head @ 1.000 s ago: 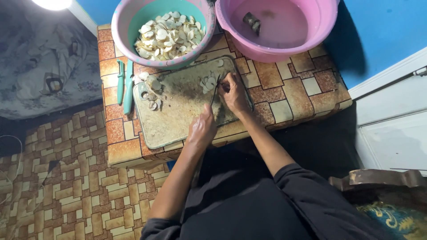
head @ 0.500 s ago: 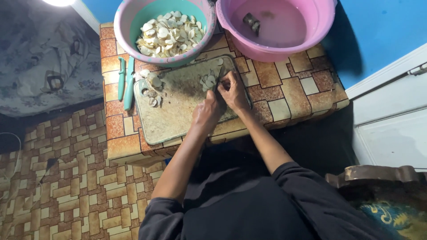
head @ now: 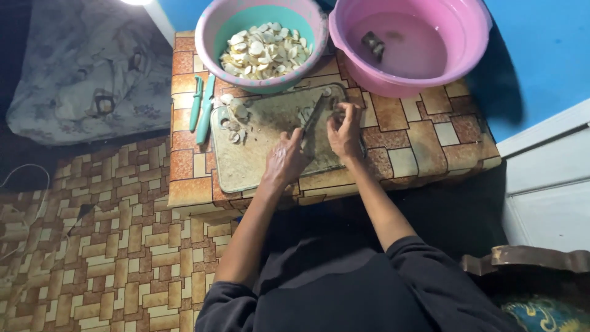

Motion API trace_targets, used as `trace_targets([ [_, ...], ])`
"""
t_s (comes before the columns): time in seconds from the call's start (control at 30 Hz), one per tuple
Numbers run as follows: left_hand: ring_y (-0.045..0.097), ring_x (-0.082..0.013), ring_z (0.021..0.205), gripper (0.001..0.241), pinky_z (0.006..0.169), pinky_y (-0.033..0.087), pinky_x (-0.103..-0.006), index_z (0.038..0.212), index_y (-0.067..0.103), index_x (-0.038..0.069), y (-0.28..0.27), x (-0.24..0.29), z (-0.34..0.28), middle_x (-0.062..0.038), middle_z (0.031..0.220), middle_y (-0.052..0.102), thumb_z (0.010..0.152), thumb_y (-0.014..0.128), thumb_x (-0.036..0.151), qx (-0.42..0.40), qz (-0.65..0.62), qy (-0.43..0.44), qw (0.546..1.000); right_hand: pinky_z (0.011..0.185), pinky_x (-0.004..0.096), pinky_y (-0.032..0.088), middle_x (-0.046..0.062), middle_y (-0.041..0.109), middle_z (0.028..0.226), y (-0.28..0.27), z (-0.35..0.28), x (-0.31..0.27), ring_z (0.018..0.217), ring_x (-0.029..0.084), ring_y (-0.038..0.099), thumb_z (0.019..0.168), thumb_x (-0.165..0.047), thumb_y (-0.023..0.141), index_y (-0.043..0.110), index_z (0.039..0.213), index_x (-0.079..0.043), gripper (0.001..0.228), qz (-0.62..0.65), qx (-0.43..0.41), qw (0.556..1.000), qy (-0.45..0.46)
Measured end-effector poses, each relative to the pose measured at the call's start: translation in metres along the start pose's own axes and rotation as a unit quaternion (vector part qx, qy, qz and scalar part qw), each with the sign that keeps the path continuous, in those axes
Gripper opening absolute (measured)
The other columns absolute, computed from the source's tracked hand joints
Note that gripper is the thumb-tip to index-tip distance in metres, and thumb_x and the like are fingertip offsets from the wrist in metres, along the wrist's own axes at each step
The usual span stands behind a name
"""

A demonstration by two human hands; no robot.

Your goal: Slicing plantains on a wooden board and placing them into a bowl of water.

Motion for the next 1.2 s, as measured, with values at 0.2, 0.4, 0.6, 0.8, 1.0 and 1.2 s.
trace_targets([
  [0.2,0.065,-0.0443,0.07,0.033,0.064,0.054,-0.056,0.1,0.052,0.008,-0.022,0.008,-0.019,-0.017,0.102,0.047,0.07,0.066,0.008,0.069,0.126,0.034,0.989,0.073,0.032,0.056,0.016,0.043,0.103,0.002,0.002,0.011,0.092,0.036,0.056,0.078,-0.004,0.058,0.044,0.108,-0.005,0.033,0.02,0.015,1.0,-0.004],
  [0.4,0.064,-0.0422,0.059,0.017,0.052,0.054,-0.0514,0.093,0.054,0.012,-0.036,-0.008,-0.032,-0.009,0.092,0.044,0.078,0.061,0.009,0.182,0.169,0.071,0.966,0.07,0.028,0.055,0.01,0.043,0.1,0.004,0.001,0.014,0.093,0.029,0.054,0.08,-0.008,0.06,0.046,0.107,-0.008,0.03,-0.02,0.023,0.998,-0.047],
  [0.6,0.064,-0.0312,0.056,0.031,0.045,0.053,-0.0441,0.093,0.055,0.016,-0.021,-0.027,-0.028,-0.007,0.089,0.045,0.067,0.072,0.019,0.292,0.265,0.093,0.914,0.067,0.03,0.055,0.015,0.044,0.099,0.007,-0.001,0.017,0.092,0.033,0.054,0.081,-0.007,0.059,0.046,0.107,-0.006,0.029,-0.006,0.024,0.999,-0.045],
  [0.8,0.058,-0.0214,0.05,0.027,0.039,0.048,-0.0337,0.092,0.058,0.017,-0.019,-0.023,-0.037,-0.003,0.079,0.043,0.067,0.066,0.013,0.38,0.321,0.12,0.859,0.067,0.03,0.054,0.014,0.045,0.097,0.008,-0.002,0.018,0.091,0.033,0.053,0.079,-0.008,0.06,0.047,0.104,-0.005,0.028,-0.001,0.02,0.999,-0.046],
  [1.0,0.053,-0.0226,0.063,0.049,0.051,0.046,-0.0346,0.1,0.053,0.016,-0.005,-0.031,-0.034,-0.002,0.079,0.042,0.058,0.079,0.023,0.349,0.286,0.091,0.888,0.072,0.031,0.055,0.014,0.047,0.097,0.005,-0.002,0.014,0.09,0.032,0.057,0.079,-0.01,0.061,0.047,0.105,-0.005,0.031,-0.011,0.014,1.0,0.001],
  [1.2,0.052,-0.0229,0.062,0.044,0.049,0.046,-0.0344,0.102,0.056,0.016,-0.008,-0.028,-0.035,-0.002,0.076,0.042,0.063,0.074,0.027,0.367,0.288,0.096,0.88,0.071,0.033,0.056,0.015,0.047,0.096,0.005,-0.001,0.017,0.09,0.034,0.058,0.078,-0.006,0.06,0.047,0.105,-0.004,0.031,-0.021,0.016,0.999,0.024],
])
Point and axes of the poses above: each hand's wrist, its own z-axis towards the middle knuckle, its own y-axis out of the palm, x = y × z, the point moved 5 cm from there along z, towards the middle knuckle
